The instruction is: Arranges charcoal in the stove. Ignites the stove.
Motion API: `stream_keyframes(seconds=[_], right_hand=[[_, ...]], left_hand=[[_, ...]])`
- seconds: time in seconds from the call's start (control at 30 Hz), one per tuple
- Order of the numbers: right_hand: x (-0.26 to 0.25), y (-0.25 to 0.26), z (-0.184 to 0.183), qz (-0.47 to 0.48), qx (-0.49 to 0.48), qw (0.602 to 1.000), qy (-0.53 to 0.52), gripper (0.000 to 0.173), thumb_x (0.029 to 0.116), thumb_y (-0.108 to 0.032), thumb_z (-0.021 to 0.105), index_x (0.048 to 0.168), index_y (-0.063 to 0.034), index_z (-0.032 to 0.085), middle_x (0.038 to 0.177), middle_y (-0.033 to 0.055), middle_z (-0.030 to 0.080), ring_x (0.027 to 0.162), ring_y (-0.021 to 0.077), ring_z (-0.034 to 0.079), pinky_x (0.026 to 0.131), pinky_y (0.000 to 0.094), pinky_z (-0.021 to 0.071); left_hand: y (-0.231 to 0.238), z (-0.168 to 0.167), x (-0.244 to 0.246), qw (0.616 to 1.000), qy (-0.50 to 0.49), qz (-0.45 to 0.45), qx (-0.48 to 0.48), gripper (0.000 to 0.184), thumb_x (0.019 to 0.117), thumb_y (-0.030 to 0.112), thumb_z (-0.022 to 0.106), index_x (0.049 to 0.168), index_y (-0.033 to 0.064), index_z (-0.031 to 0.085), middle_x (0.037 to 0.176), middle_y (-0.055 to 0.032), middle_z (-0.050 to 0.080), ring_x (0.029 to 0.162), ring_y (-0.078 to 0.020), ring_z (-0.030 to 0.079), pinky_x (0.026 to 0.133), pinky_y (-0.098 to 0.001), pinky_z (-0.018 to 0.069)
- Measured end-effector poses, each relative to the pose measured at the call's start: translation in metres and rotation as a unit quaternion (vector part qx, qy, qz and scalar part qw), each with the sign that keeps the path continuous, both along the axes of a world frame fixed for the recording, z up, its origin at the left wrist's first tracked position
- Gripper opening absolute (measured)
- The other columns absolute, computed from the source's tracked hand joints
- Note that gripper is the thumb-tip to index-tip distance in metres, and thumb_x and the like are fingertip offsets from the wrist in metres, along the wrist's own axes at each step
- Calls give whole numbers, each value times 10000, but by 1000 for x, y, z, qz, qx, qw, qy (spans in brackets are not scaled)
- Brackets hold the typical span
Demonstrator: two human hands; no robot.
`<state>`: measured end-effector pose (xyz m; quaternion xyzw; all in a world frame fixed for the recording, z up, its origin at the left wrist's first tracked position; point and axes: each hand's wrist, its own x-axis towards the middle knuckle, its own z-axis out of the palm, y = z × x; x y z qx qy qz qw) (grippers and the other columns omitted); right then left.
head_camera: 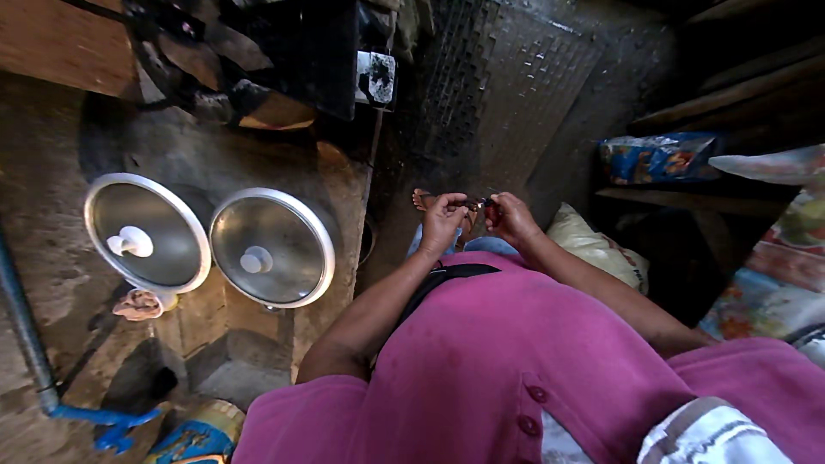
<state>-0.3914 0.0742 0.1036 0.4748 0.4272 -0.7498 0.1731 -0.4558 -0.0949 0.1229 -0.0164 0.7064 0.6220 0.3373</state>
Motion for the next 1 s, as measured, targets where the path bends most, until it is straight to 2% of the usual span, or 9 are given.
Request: stream_keyframes(seconds=[0.17, 0.37, 0.5, 0.8, 1.0], right_hand=[[-1, 1, -1, -17, 2, 1000, -4, 185, 1068, -245, 436, 1088, -89, 532, 775, 30, 582, 548, 125, 547, 488, 275, 493], [-4, 2, 4, -8, 12, 1000, -13, 198, 1068, -233, 425, 1122, -80, 538, 824, 39, 591, 551, 120, 542, 489, 267, 490], [-3, 3, 4, -2, 18, 1000, -7, 182, 1067, -227, 433, 1085, -80, 539, 795, 35, 596, 542, 114, 553, 480, 265, 498], [-4, 3, 4, -5, 20, 1000, 1, 183, 1074, -227, 440, 1095, -80, 548, 779, 33, 594, 525, 114, 544, 470, 258, 493], [-5, 4, 3, 4, 21, 1000, -11, 191, 1082, -252, 448, 1133, -96, 543, 814, 35, 596, 557, 123, 547, 487, 273, 489]], left_hand=[[1, 0, 0, 1000, 10, 2, 3, 254, 922, -59, 661, 1176, -63, 653, 1123, -152, 680, 913, -134, 677, 846, -284, 583], [2, 1, 0, 1000, 10, 5, 6, 251, 920, -59, 661, 1172, -56, 658, 1116, -144, 681, 902, -125, 674, 836, -282, 583], [3, 1, -1, 1000, 16, 9, 11, 257, 912, -52, 662, 1168, -68, 654, 1101, -149, 678, 903, -132, 669, 829, -289, 582], [4, 2, -2, 1000, 11, 13, 7, 254, 914, -53, 660, 1167, -74, 651, 1091, -148, 678, 893, -129, 668, 837, -291, 582], [3, 3, -3, 999, 28, 16, 5, 252, 915, -49, 659, 1166, -72, 651, 1095, -158, 687, 892, -142, 687, 840, -305, 595]])
